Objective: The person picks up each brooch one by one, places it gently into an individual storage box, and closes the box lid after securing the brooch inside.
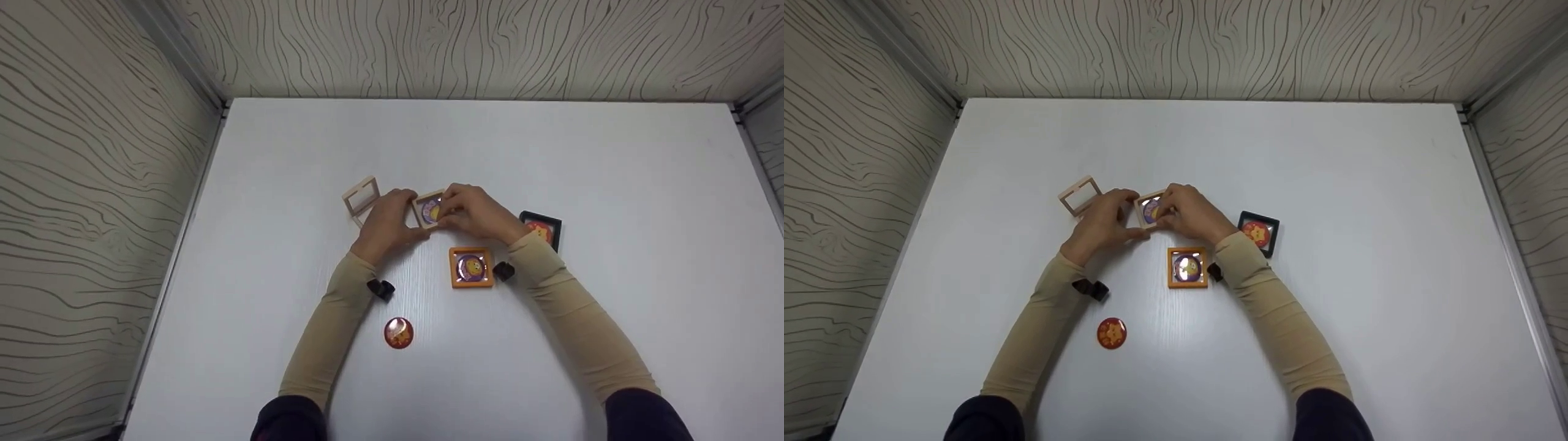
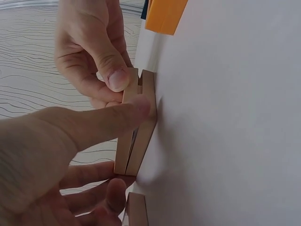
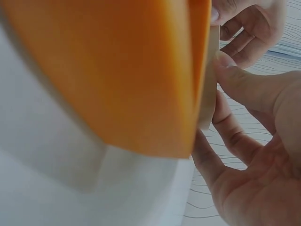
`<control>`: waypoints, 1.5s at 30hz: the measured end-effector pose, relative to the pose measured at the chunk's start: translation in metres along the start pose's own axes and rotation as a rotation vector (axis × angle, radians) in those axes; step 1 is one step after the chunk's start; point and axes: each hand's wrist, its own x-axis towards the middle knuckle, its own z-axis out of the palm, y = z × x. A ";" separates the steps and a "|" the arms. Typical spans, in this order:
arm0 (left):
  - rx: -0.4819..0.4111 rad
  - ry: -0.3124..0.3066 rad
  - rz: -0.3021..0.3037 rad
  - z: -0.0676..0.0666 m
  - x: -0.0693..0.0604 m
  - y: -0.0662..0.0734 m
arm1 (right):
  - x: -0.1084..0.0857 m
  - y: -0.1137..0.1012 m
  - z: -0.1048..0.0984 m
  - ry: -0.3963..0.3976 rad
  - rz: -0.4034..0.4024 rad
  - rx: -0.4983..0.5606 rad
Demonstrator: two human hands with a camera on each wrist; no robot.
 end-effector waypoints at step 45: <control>0.080 -0.046 -0.002 -0.006 -0.016 0.005 | -0.008 -0.005 0.004 0.028 0.042 -0.006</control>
